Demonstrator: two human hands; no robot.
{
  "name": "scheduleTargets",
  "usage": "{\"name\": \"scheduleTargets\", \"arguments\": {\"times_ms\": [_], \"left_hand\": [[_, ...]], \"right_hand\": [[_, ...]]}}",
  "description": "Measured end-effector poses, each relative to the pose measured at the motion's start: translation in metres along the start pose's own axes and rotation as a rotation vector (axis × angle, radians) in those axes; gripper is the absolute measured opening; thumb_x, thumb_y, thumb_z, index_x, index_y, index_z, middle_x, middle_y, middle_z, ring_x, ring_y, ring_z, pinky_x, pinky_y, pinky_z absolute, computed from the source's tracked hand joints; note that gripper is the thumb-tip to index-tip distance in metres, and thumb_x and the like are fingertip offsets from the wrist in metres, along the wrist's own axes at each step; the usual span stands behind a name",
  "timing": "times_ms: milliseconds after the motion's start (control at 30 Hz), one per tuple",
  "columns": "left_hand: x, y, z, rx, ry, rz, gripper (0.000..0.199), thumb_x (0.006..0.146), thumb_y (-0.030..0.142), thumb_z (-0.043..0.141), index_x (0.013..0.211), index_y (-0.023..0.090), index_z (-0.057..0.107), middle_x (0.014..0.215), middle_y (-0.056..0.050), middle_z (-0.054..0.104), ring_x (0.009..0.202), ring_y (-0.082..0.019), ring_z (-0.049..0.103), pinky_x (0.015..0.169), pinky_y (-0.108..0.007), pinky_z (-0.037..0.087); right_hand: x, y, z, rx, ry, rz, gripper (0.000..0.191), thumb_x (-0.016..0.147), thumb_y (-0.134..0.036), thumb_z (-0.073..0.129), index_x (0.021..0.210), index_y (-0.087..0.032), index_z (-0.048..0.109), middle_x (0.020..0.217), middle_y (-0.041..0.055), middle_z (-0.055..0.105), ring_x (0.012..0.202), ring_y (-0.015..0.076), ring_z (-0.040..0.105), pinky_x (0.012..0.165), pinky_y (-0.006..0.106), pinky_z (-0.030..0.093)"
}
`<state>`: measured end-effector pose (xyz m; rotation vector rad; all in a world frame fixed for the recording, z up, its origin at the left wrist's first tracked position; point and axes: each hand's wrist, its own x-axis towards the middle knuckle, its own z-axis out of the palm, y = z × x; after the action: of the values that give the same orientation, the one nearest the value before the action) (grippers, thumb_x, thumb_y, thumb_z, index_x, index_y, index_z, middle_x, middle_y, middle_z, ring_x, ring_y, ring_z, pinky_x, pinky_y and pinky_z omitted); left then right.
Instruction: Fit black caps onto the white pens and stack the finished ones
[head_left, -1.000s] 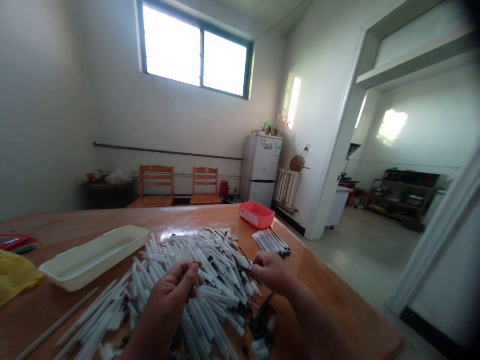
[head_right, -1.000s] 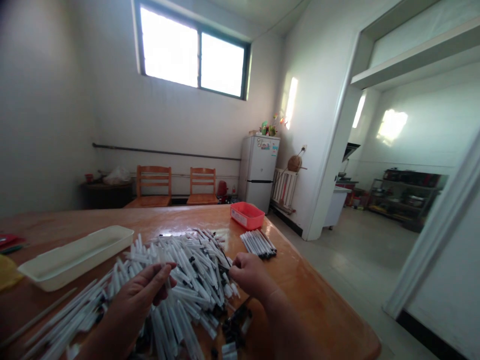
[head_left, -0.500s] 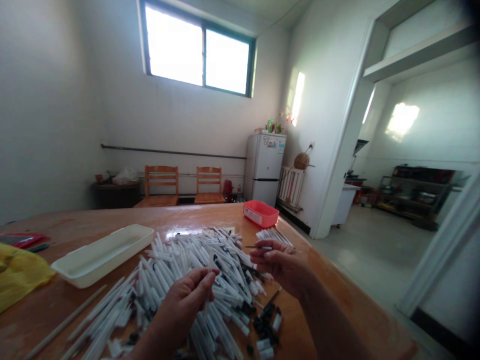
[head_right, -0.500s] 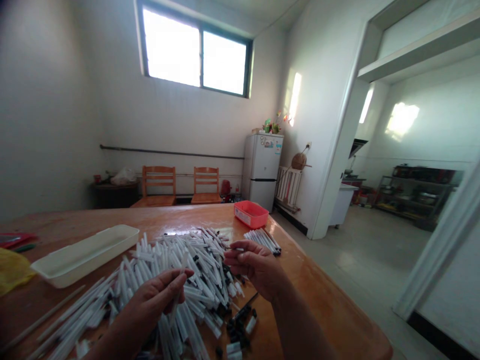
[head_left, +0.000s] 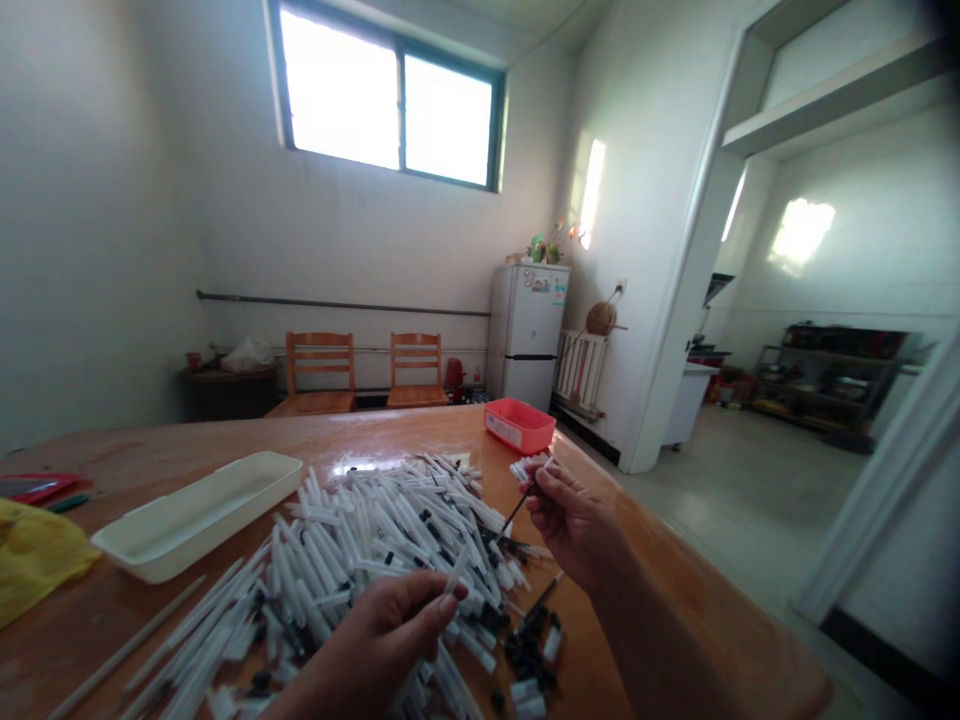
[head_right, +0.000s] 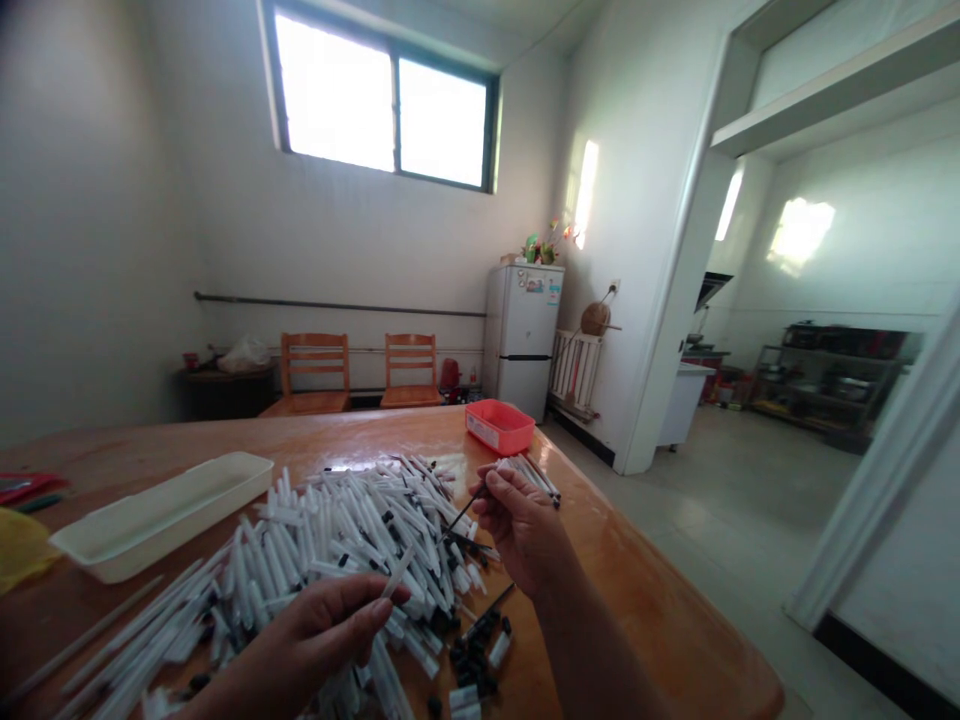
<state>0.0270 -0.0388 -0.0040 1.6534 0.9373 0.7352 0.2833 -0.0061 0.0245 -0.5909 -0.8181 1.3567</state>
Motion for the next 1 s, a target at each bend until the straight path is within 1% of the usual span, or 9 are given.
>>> {"name": "scheduleTargets", "arguments": {"times_ms": [100,367,533,600,667,733,767,867,1000], "left_hand": [[-0.001,0.001,0.0,0.007,-0.019,0.003,0.035,0.09,0.051,0.057,0.085,0.019,0.07,0.071,0.001,0.057,0.065,-0.014,0.048,0.06,-0.024,0.037],[-0.002,0.013,0.002,0.038,-0.076,0.022,0.036,0.092,0.048,0.055,0.088,0.016,0.072,0.067,0.001,0.051,0.063,-0.013,0.046,0.058,-0.024,0.034],[0.0,0.01,0.0,0.069,-0.135,0.03,0.039,0.093,0.049,0.053,0.092,0.014,0.07,0.069,0.003,0.046,0.064,-0.012,0.042,0.057,-0.023,0.033],[0.001,0.009,-0.001,0.083,-0.15,0.036,0.04,0.094,0.049,0.051,0.092,0.013,0.07,0.069,0.002,0.047,0.064,-0.012,0.043,0.058,-0.023,0.033],[0.001,0.008,-0.001,0.08,-0.153,0.035,0.04,0.094,0.049,0.051,0.092,0.013,0.069,0.069,0.002,0.047,0.065,-0.012,0.043,0.058,-0.024,0.033],[0.001,0.009,0.0,0.065,-0.151,0.032,0.039,0.094,0.049,0.051,0.09,0.014,0.067,0.07,0.003,0.046,0.064,-0.012,0.042,0.058,-0.024,0.033],[0.001,0.01,0.0,0.061,-0.148,0.028,0.039,0.094,0.049,0.051,0.089,0.014,0.067,0.069,0.003,0.046,0.064,-0.012,0.042,0.058,-0.023,0.033],[0.001,0.01,0.001,0.065,-0.133,0.028,0.037,0.094,0.049,0.052,0.086,0.015,0.066,0.069,0.003,0.046,0.064,-0.012,0.041,0.058,-0.023,0.033],[0.001,0.009,-0.001,0.06,-0.086,0.053,0.036,0.094,0.047,0.052,0.088,0.016,0.068,0.07,0.003,0.047,0.064,-0.012,0.041,0.058,-0.023,0.034]], "right_hand": [[-0.002,0.003,0.003,-0.021,-0.007,-0.008,0.025,0.082,-0.028,0.077,0.102,-0.016,0.069,0.09,0.0052,0.072,0.067,0.0088,0.065,0.054,0.015,0.051],[-0.002,0.01,0.007,-0.109,-0.035,-0.02,0.029,0.082,-0.033,0.077,0.103,-0.015,0.068,0.09,0.0064,0.072,0.068,0.0097,0.066,0.054,0.015,0.049],[-0.005,0.013,0.01,-0.135,-0.055,-0.005,0.031,0.082,-0.033,0.077,0.103,-0.014,0.066,0.091,0.0075,0.072,0.068,0.0102,0.066,0.056,0.016,0.05],[-0.006,0.015,0.011,-0.153,-0.067,0.007,0.033,0.083,-0.033,0.075,0.109,-0.015,0.063,0.09,0.0078,0.073,0.066,0.0103,0.066,0.056,0.017,0.05],[-0.007,0.018,0.013,-0.187,-0.08,0.015,0.042,0.084,-0.032,0.074,0.119,-0.018,0.057,0.089,0.0075,0.074,0.065,0.0112,0.066,0.054,0.018,0.05],[-0.009,0.022,0.016,-0.238,-0.093,0.0,0.05,0.085,-0.032,0.073,0.128,-0.021,0.051,0.088,0.0068,0.074,0.064,0.0124,0.066,0.053,0.019,0.049],[-0.009,0.023,0.018,-0.27,-0.104,-0.012,0.051,0.085,-0.032,0.073,0.128,-0.021,0.05,0.087,0.0065,0.074,0.063,0.013,0.066,0.053,0.02,0.049],[-0.011,0.028,0.022,-0.371,-0.153,-0.019,0.041,0.084,-0.035,0.072,0.119,-0.018,0.057,0.084,0.0061,0.074,0.063,0.0138,0.066,0.053,0.021,0.048],[-0.014,0.032,0.027,-0.471,-0.244,-0.013,0.032,0.086,-0.038,0.067,0.107,-0.015,0.07,0.093,0.0086,0.073,0.072,0.0153,0.066,0.056,0.023,0.048]]}}
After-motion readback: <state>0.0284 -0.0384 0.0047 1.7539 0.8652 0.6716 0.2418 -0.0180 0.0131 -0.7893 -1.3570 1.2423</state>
